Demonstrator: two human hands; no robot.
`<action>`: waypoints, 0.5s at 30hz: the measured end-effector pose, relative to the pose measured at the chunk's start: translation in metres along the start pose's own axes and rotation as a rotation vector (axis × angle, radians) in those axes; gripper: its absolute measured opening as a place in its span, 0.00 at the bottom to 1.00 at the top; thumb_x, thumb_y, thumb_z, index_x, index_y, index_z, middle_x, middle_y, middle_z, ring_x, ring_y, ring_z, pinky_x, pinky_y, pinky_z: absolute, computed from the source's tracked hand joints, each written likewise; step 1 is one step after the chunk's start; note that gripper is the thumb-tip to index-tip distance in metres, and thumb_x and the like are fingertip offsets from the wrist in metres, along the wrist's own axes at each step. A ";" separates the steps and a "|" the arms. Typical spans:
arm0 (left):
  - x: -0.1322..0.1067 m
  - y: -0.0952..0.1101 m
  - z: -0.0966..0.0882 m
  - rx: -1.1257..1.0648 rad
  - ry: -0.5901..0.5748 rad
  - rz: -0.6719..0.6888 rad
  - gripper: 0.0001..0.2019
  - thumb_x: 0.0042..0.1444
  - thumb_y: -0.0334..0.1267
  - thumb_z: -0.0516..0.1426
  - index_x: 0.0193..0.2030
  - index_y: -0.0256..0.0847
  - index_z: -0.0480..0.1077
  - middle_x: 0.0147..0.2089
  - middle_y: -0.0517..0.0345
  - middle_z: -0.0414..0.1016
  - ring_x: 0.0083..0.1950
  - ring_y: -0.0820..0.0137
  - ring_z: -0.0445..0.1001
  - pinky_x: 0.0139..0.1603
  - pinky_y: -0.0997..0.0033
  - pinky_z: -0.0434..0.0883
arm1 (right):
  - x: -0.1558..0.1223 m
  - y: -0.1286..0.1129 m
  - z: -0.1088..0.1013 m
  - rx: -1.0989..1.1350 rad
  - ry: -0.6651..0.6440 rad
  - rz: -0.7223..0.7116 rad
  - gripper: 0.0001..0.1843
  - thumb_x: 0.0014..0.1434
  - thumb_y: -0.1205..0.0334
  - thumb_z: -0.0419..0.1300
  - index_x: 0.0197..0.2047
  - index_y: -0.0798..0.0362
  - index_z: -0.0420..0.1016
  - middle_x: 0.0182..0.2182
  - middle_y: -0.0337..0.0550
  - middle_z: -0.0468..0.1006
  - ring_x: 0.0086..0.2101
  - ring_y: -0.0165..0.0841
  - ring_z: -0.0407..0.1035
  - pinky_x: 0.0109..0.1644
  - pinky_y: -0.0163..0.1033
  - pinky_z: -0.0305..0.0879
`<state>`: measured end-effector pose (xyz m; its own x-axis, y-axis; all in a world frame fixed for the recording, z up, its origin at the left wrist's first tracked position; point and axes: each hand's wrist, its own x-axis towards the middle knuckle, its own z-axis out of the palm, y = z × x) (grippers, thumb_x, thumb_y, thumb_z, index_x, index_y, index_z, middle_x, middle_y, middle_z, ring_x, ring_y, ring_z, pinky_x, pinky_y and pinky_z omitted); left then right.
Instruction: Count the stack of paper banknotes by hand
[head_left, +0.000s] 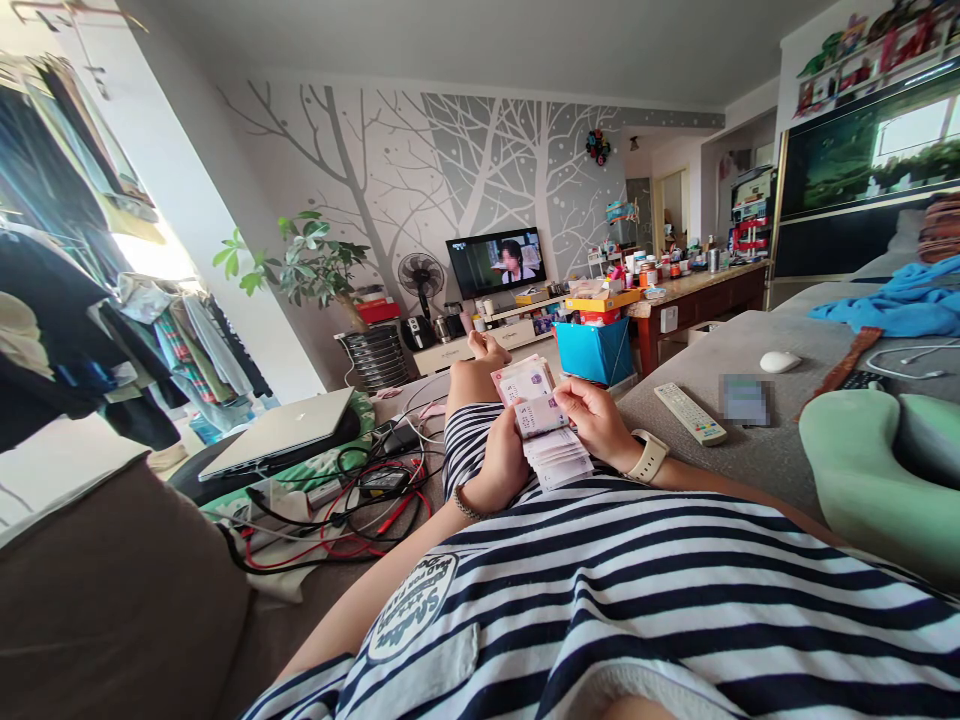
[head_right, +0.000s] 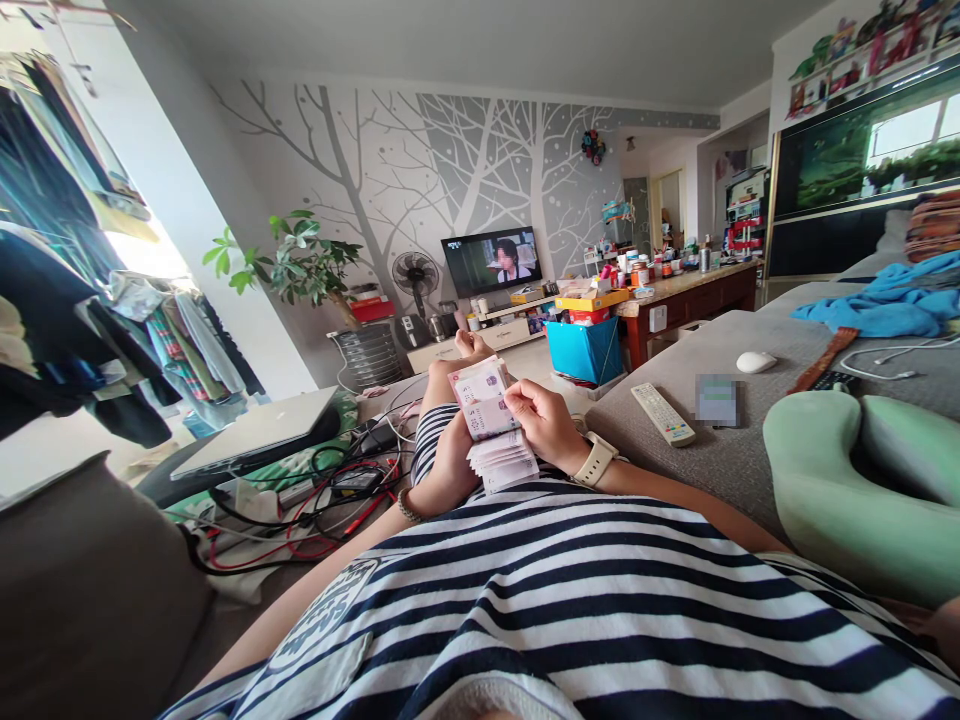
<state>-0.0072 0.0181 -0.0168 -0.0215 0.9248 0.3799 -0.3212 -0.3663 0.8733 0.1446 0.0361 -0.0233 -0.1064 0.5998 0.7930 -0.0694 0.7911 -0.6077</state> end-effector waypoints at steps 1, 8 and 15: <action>0.001 -0.001 -0.001 0.010 0.000 0.006 0.07 0.55 0.41 0.61 0.31 0.39 0.73 0.32 0.54 0.78 0.34 0.66 0.70 0.40 0.66 0.69 | 0.000 0.000 0.000 -0.004 -0.001 0.003 0.27 0.68 0.33 0.58 0.36 0.50 0.74 0.27 0.38 0.71 0.27 0.32 0.63 0.33 0.39 0.58; 0.006 -0.009 -0.005 0.006 -0.007 0.006 0.07 0.58 0.42 0.60 0.34 0.40 0.74 0.36 0.53 0.81 0.39 0.63 0.73 0.44 0.66 0.72 | 0.000 -0.002 0.000 0.001 0.009 0.013 0.29 0.67 0.31 0.58 0.35 0.50 0.73 0.27 0.38 0.71 0.27 0.32 0.62 0.33 0.39 0.59; 0.005 -0.009 -0.005 -0.045 0.000 -0.012 0.08 0.55 0.40 0.61 0.36 0.38 0.78 0.40 0.50 0.84 0.46 0.58 0.79 0.54 0.60 0.75 | 0.000 -0.001 0.000 -0.009 0.035 0.019 0.30 0.66 0.29 0.58 0.36 0.50 0.74 0.27 0.39 0.73 0.27 0.32 0.64 0.33 0.39 0.61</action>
<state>-0.0095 0.0269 -0.0242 -0.0178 0.9291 0.3695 -0.3637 -0.3503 0.8632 0.1443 0.0357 -0.0225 -0.0728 0.6187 0.7822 -0.0592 0.7803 -0.6227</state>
